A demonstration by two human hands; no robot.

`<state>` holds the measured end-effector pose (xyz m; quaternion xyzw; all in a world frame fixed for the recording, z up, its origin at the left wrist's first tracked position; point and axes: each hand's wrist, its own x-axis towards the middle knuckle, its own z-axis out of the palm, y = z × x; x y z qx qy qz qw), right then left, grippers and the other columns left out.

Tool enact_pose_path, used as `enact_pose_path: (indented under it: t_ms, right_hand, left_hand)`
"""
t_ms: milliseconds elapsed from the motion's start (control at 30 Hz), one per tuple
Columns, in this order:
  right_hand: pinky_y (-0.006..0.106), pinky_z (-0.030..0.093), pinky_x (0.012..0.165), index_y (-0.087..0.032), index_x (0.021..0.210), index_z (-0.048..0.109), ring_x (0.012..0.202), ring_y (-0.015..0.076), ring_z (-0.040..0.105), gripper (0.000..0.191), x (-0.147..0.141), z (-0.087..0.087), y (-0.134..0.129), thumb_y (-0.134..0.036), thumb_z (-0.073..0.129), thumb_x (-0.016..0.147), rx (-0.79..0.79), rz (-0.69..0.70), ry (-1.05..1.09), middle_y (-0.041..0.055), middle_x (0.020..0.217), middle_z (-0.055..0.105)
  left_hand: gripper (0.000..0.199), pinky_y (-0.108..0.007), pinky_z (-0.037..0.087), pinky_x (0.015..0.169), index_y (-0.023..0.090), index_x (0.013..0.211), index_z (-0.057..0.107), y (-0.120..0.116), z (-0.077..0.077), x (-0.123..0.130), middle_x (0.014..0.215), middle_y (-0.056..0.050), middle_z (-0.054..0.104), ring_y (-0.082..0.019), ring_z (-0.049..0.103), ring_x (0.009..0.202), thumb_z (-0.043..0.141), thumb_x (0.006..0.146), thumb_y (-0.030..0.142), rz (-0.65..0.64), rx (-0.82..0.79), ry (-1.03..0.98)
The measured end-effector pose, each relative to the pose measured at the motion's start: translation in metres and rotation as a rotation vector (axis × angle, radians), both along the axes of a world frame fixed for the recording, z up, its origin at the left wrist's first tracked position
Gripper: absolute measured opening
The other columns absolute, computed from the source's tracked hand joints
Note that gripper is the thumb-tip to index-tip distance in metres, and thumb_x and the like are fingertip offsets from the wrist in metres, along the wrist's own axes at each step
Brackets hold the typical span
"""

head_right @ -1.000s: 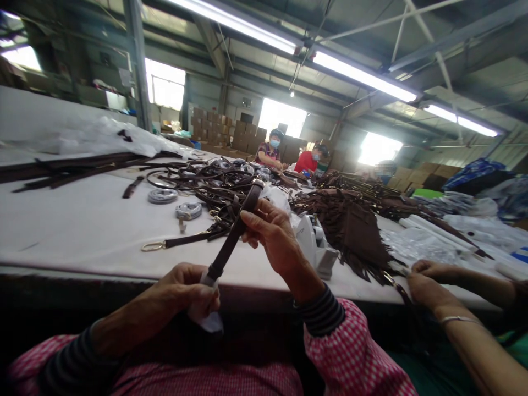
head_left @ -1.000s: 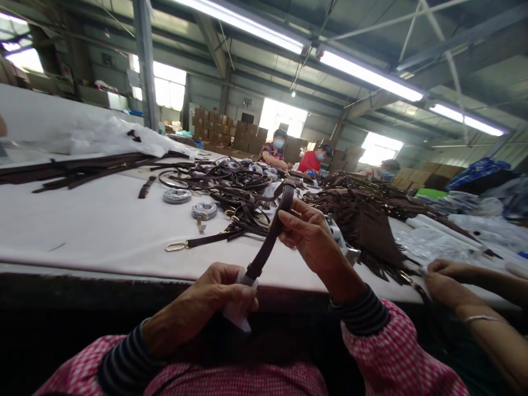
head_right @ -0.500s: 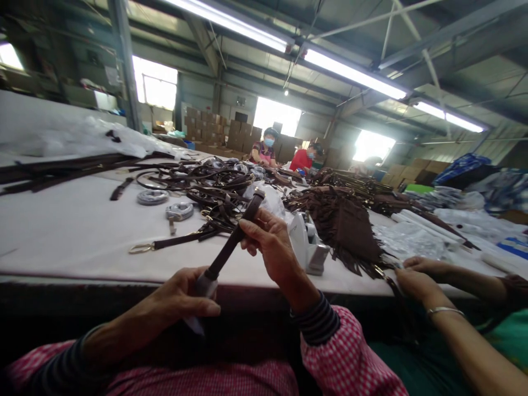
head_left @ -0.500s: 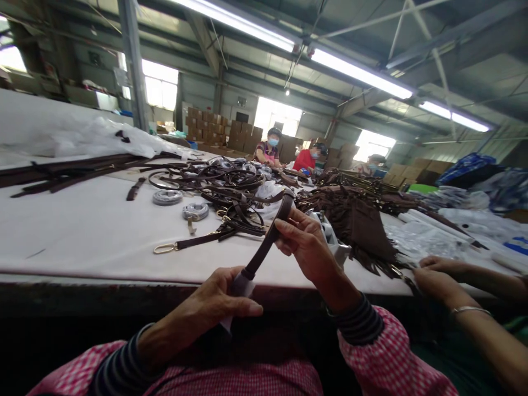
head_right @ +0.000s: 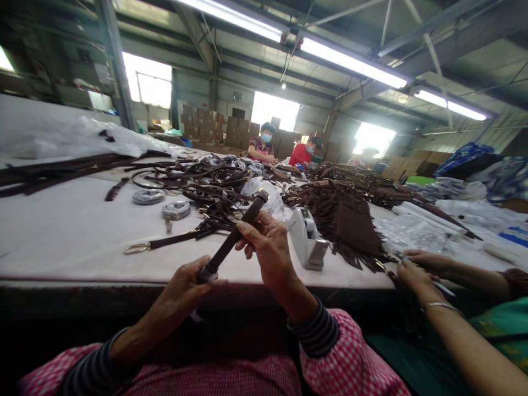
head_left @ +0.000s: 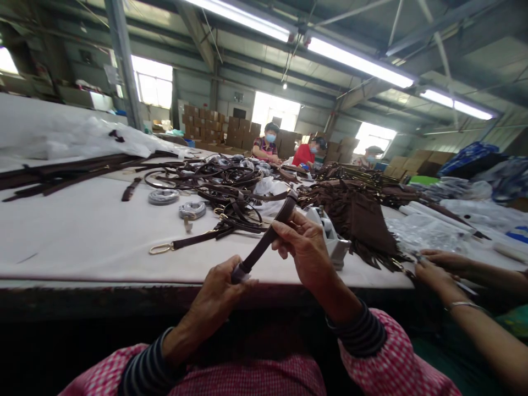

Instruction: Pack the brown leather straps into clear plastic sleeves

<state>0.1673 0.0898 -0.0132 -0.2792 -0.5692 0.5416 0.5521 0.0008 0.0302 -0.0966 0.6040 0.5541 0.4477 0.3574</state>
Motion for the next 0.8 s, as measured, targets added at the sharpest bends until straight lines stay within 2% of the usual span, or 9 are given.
enact_pose_path:
  t_ms: [167,333,433,533,667,800]
  right_hand:
    - [0.016,0.037,0.036,-0.016,0.082,0.068,0.048,0.0094,0.061,0.03,-0.002,-0.003,0.002,-0.034,0.088,0.07,-0.058,-0.039,0.02,-0.001,0.069,0.067]
    - [0.015,0.039,0.036,-0.016,0.082,0.067,0.048,0.0097,0.062,0.031,-0.003,-0.002,0.002,-0.034,0.088,0.07,-0.09,-0.065,0.032,-0.0014,0.069,0.066]
    - [0.015,0.039,0.035,-0.017,0.083,0.066,0.049,0.0098,0.063,0.032,-0.003,-0.003,0.0,-0.034,0.089,0.068,-0.115,-0.08,0.062,-0.0018,0.071,0.067]
    - [0.015,0.04,0.036,-0.017,0.083,0.066,0.049,0.0099,0.063,0.033,-0.004,-0.006,-0.001,-0.034,0.09,0.068,-0.123,-0.081,0.077,-0.0017,0.072,0.068]
    - [0.015,0.04,0.036,-0.017,0.083,0.068,0.05,0.0101,0.063,0.03,-0.004,-0.009,0.002,-0.034,0.089,0.071,-0.104,-0.042,0.06,-0.001,0.071,0.068]
    - [0.016,0.04,0.038,-0.017,0.085,0.068,0.051,0.0096,0.062,0.03,0.004,0.0,0.007,-0.035,0.088,0.073,-0.057,0.0,0.044,-0.0003,0.072,0.069]
  left_hand:
    - [0.022,-0.029,0.026,0.064,0.026,0.077,0.047,0.001,-0.001,0.009,0.063,0.004,0.052,-0.02,0.047,0.062,0.063,0.088,0.037,0.216,0.0,0.252]
    - [0.024,-0.028,0.024,0.061,0.027,0.078,0.044,0.003,-0.005,0.017,0.056,0.006,0.047,-0.021,0.049,0.055,0.062,0.091,0.037,0.291,-0.007,0.337]
    - [0.018,-0.028,0.028,0.062,0.028,0.087,0.045,0.004,-0.01,0.019,0.061,0.005,0.055,-0.022,0.057,0.057,0.06,0.093,0.036,0.319,0.031,0.341]
    - [0.019,-0.028,0.032,0.063,0.027,0.095,0.047,0.005,-0.012,0.017,0.067,0.003,0.061,-0.024,0.061,0.061,0.062,0.091,0.039,0.333,0.043,0.265]
    - [0.027,-0.028,0.034,0.062,0.026,0.093,0.051,0.01,-0.003,0.013,0.064,0.005,0.06,-0.022,0.058,0.06,0.07,0.084,0.043,0.25,0.029,0.133]
    - [0.034,-0.027,0.035,0.058,0.024,0.095,0.056,0.015,0.02,0.014,0.063,0.007,0.057,-0.017,0.053,0.058,0.078,0.076,0.04,0.068,0.018,-0.039]
